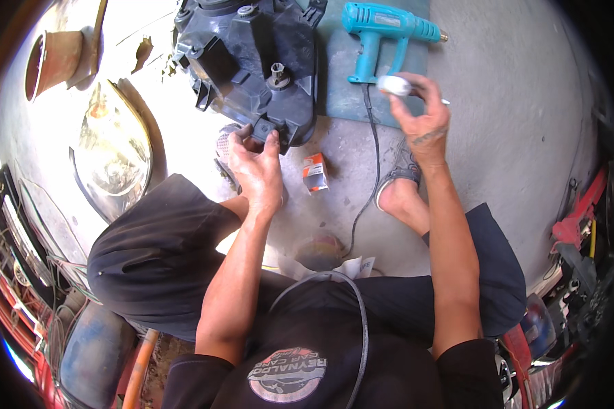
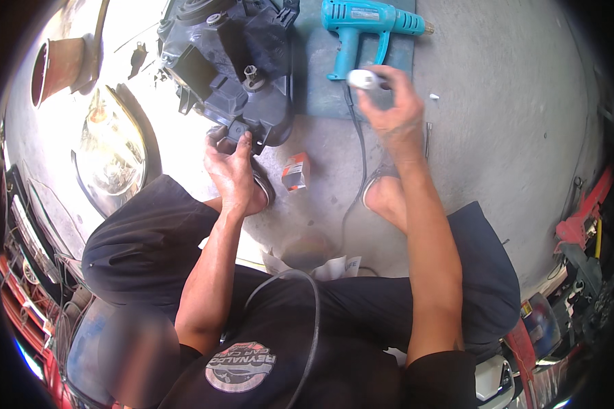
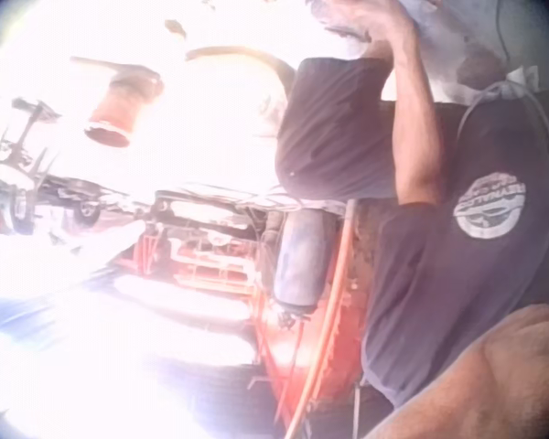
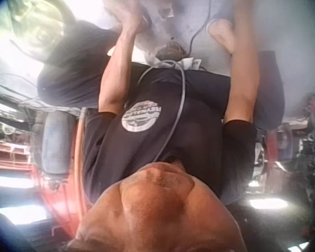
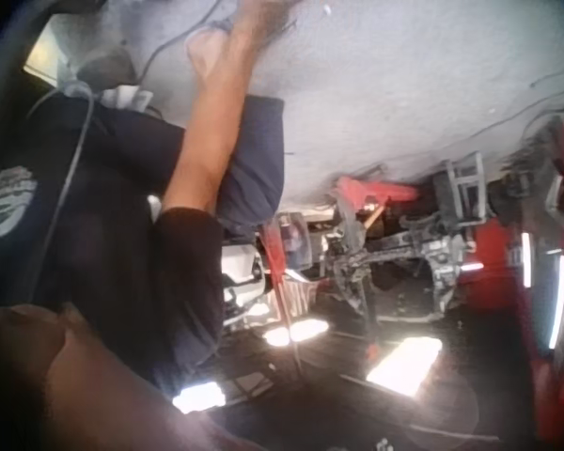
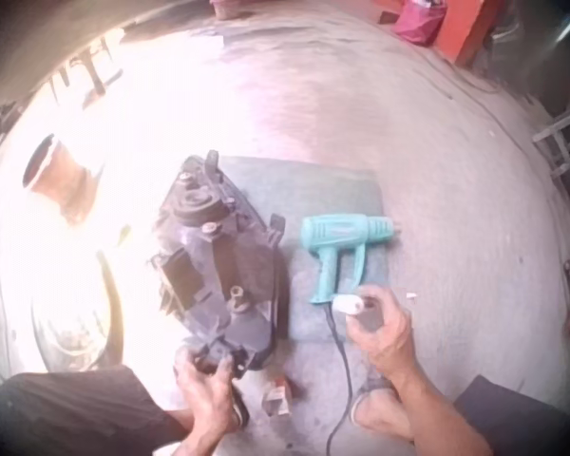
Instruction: The person disassembles a car headlight, removes the lens, and uses a heat gun and adhesive to repair the housing. They apply adhesive to the back of the headlight and reattach components.
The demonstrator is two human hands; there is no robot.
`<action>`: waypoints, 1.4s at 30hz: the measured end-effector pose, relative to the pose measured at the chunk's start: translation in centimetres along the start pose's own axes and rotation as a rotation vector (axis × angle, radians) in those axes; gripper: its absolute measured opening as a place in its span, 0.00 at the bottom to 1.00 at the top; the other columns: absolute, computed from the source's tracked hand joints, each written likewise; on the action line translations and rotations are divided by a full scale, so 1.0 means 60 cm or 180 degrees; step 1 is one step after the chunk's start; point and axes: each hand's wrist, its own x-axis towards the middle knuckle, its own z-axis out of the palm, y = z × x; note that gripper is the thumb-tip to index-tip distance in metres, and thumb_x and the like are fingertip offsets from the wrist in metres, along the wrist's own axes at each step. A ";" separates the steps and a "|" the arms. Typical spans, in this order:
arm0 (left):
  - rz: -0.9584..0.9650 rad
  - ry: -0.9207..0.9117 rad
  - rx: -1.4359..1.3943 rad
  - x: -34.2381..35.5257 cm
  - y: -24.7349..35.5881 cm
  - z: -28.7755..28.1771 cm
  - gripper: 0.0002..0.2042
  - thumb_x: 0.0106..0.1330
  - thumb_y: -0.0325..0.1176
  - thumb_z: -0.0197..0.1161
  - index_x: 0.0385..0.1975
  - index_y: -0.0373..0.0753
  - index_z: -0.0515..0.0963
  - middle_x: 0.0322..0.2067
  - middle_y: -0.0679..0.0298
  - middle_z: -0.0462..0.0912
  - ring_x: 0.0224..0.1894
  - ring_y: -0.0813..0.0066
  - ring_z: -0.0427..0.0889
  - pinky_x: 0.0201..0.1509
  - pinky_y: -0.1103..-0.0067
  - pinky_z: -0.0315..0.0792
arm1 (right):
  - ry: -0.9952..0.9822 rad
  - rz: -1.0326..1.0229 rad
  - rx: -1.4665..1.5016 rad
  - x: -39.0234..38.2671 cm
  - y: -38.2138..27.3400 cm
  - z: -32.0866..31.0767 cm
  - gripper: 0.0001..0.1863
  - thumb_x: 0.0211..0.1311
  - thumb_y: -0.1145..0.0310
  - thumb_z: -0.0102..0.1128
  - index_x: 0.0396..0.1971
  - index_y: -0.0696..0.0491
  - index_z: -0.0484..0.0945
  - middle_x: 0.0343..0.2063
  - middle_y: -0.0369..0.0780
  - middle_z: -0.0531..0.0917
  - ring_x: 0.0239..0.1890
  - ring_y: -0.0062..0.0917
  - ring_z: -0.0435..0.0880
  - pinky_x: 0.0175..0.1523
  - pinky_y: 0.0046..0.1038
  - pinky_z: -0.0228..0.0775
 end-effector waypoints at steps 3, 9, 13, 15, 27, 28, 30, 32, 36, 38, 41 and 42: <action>0.0191 0.0028 0.0134 -0.002 0.009 -0.001 0.21 0.68 0.28 0.73 0.55 0.25 0.74 0.30 0.57 0.83 0.31 0.71 0.82 0.37 0.74 0.76 | -0.0545 -0.0940 -0.0208 0.022 -0.043 0.067 0.23 0.53 0.79 0.74 0.51 0.54 0.83 0.46 0.43 0.88 0.51 0.38 0.88 0.60 0.36 0.80; 0.0352 0.0123 0.0031 0.001 0.000 0.003 0.21 0.67 0.26 0.72 0.55 0.24 0.73 0.28 0.56 0.84 0.28 0.70 0.84 0.35 0.74 0.78 | -0.1420 -0.1919 -0.0611 0.040 -0.070 0.151 0.22 0.51 0.72 0.72 0.50 0.51 0.84 0.43 0.38 0.85 0.47 0.36 0.85 0.51 0.38 0.82; -0.0027 0.0051 -0.0211 0.002 -0.009 0.006 0.21 0.66 0.26 0.72 0.54 0.23 0.74 0.27 0.57 0.83 0.28 0.70 0.83 0.36 0.73 0.78 | -0.1754 -0.1979 -0.0874 0.041 -0.075 0.177 0.20 0.51 0.72 0.73 0.47 0.48 0.83 0.38 0.37 0.82 0.44 0.35 0.85 0.48 0.38 0.82; -0.0161 0.0048 -0.0306 0.002 -0.016 0.008 0.21 0.66 0.26 0.72 0.54 0.23 0.74 0.27 0.57 0.82 0.28 0.70 0.83 0.36 0.73 0.78 | -0.1875 -0.2001 -0.0963 0.041 -0.080 0.184 0.19 0.53 0.72 0.73 0.47 0.48 0.83 0.39 0.38 0.82 0.44 0.35 0.85 0.48 0.38 0.83; -0.0186 -0.0042 -0.0124 0.004 -0.002 0.001 0.22 0.66 0.28 0.72 0.56 0.24 0.74 0.29 0.58 0.83 0.31 0.73 0.82 0.38 0.74 0.75 | -0.2011 -0.2045 -0.1224 0.043 -0.094 0.194 0.26 0.50 0.74 0.74 0.52 0.49 0.82 0.42 0.38 0.81 0.44 0.36 0.84 0.43 0.37 0.85; -0.0186 -0.0043 -0.0133 0.004 -0.002 0.000 0.23 0.66 0.28 0.72 0.56 0.24 0.74 0.29 0.58 0.83 0.31 0.73 0.82 0.38 0.74 0.75 | -0.2014 -0.2061 -0.1236 0.043 -0.094 0.195 0.26 0.50 0.74 0.74 0.52 0.49 0.82 0.42 0.38 0.80 0.44 0.37 0.83 0.43 0.37 0.85; -0.0137 0.0025 -0.0106 0.005 -0.001 0.002 0.22 0.65 0.28 0.72 0.54 0.24 0.74 0.28 0.56 0.82 0.29 0.68 0.83 0.38 0.71 0.77 | -0.1981 -0.2130 -0.1240 0.045 -0.094 0.195 0.25 0.50 0.75 0.74 0.52 0.49 0.83 0.41 0.38 0.80 0.44 0.37 0.83 0.42 0.37 0.86; -0.0104 0.0062 -0.0111 0.005 0.000 0.004 0.21 0.64 0.27 0.72 0.53 0.24 0.75 0.27 0.55 0.82 0.28 0.65 0.83 0.38 0.69 0.78 | -0.1927 -0.2206 -0.1239 0.046 -0.097 0.193 0.24 0.51 0.74 0.73 0.51 0.49 0.83 0.41 0.39 0.80 0.44 0.37 0.83 0.42 0.36 0.85; -0.0080 0.0079 -0.0146 0.005 0.001 0.004 0.21 0.63 0.27 0.73 0.53 0.24 0.75 0.26 0.54 0.82 0.28 0.63 0.83 0.38 0.68 0.78 | -0.1834 -0.2342 -0.1237 0.047 -0.102 0.193 0.21 0.53 0.74 0.69 0.50 0.50 0.83 0.40 0.39 0.80 0.44 0.36 0.83 0.42 0.36 0.85; -0.0132 0.0040 -0.0138 0.005 0.000 0.003 0.22 0.64 0.28 0.72 0.54 0.24 0.75 0.27 0.56 0.82 0.29 0.66 0.83 0.38 0.70 0.78 | -0.1815 -0.2390 -0.1262 0.048 -0.104 0.194 0.19 0.54 0.73 0.68 0.49 0.50 0.83 0.39 0.39 0.79 0.44 0.36 0.84 0.42 0.36 0.85; -0.0229 -0.0046 -0.0115 0.005 0.001 0.000 0.23 0.65 0.30 0.72 0.55 0.24 0.75 0.30 0.59 0.82 0.32 0.72 0.82 0.39 0.73 0.76 | -0.1830 -0.2406 -0.1320 0.048 -0.108 0.193 0.17 0.56 0.73 0.65 0.48 0.51 0.83 0.39 0.39 0.79 0.45 0.35 0.84 0.44 0.36 0.84; -0.0219 -0.0043 -0.0120 0.004 0.002 0.000 0.23 0.65 0.30 0.72 0.55 0.24 0.75 0.30 0.59 0.82 0.32 0.72 0.82 0.40 0.73 0.76 | -0.1870 -0.2382 -0.1345 0.047 -0.111 0.192 0.16 0.58 0.72 0.64 0.47 0.51 0.82 0.40 0.40 0.80 0.46 0.35 0.84 0.46 0.37 0.84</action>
